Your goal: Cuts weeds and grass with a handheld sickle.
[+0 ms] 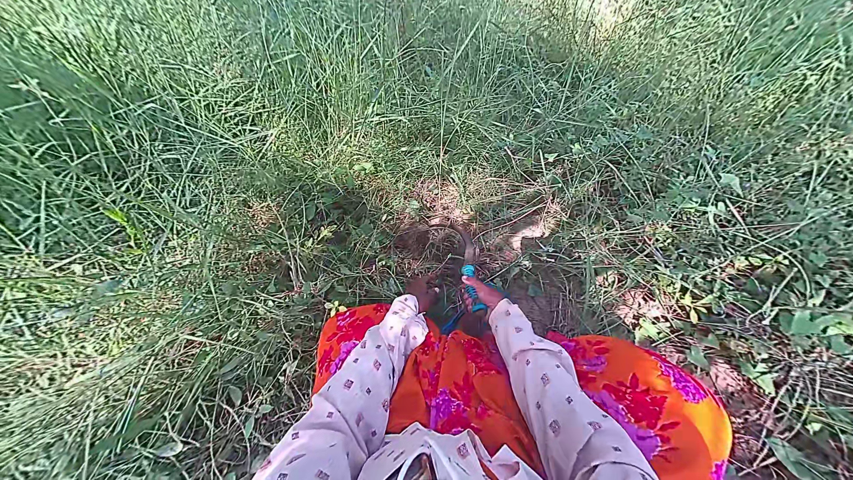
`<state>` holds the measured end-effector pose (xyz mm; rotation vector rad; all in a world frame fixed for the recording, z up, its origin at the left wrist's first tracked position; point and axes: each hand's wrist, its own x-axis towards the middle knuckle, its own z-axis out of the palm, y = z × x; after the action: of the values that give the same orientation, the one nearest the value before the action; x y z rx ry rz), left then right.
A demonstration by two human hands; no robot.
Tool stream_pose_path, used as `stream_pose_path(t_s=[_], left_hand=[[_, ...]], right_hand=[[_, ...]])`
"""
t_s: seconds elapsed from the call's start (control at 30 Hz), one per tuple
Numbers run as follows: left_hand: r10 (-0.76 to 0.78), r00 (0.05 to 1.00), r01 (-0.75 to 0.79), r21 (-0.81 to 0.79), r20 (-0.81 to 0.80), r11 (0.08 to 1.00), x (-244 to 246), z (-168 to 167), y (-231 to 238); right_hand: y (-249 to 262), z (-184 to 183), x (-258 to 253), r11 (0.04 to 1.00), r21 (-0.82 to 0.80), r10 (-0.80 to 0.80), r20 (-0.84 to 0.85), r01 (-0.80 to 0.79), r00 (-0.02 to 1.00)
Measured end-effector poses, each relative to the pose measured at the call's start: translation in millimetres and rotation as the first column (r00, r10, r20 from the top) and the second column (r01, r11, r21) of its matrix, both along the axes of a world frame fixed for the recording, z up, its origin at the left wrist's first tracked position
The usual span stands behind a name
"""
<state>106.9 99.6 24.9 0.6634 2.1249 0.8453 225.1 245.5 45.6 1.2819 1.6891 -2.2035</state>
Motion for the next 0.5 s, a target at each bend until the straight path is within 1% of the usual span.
stream_pose_path(t_s=[0.03, 0.07, 0.1, 0.17, 0.2, 0.23, 0.27, 0.3, 0.37, 0.43, 0.5], left_hand=[[0.01, 1.0, -0.011, 0.016, 0.02, 1.0, -0.4, -2.1, 0.2], [0.017, 0.999, -0.018, 0.027, 0.037, 0.999, -1.1, -2.6, 1.1], [0.021, 0.999, -0.022, 0.036, 0.044, 0.999, -1.3, -3.2, 2.4], [0.02, 0.999, -0.022, 0.046, 0.045, 0.999, -0.5, -5.9, 2.6], [0.018, 0.999, -0.021, 0.048, 0.047, 0.999, -0.7, -6.1, 2.1], [0.019, 0.999, -0.021, 0.047, 0.048, 0.999, -1.9, -6.4, 1.5], [0.023, 0.999, -0.025, 0.048, 0.048, 0.999, -2.6, -7.3, 0.7], [0.028, 0.998, -0.03, 0.052, 0.048, 0.998, -2.5, -8.2, 0.3], [0.016, 0.999, -0.017, 0.033, 0.036, 0.999, -1.0, -6.8, 0.6], [-0.006, 1.0, 0.005, 0.004, 0.02, 1.0, 0.0, -5.9, 2.4], [-0.02, 1.0, 0.021, -0.013, 0.009, 1.0, -1.1, -6.0, 2.8]], right_hand=[[0.8, 9.2, 3.6, 0.999, -0.031, 0.017, -0.048, -0.019, 0.999], [0.1, 20.1, 4.6, 0.997, 0.04, 0.07, -0.072, -0.067, 0.995], [-2.3, 29.5, 2.7, 0.983, 0.145, 0.128, -0.068, -0.117, 0.989], [-12.4, 34.2, -3.3, 0.939, 0.321, 0.158, -0.074, -0.127, 0.985], [-15.9, 29.1, -6.7, 0.897, 0.424, 0.161, -0.056, -0.122, 0.985], [-17.4, 22.5, -9.5, 0.838, 0.525, 0.165, 0.011, -0.146, 0.986], [-17.1, 15.5, -10.8, 0.789, 0.579, 0.174, 0.113, -0.207, 0.978], [-15.3, 5.7, -10.9, 0.763, 0.581, 0.189, 0.219, -0.284, 0.957], [-8.7, -20.3, -8.7, 0.781, 0.486, 0.229, 0.363, -0.393, 0.903], [-3.2, -38.9, -7.9, 0.836, 0.394, 0.237, 0.368, -0.382, 0.899], [-3.3, -31.2, -10.8, 0.892, 0.325, 0.216, 0.303, -0.314, 0.928]])
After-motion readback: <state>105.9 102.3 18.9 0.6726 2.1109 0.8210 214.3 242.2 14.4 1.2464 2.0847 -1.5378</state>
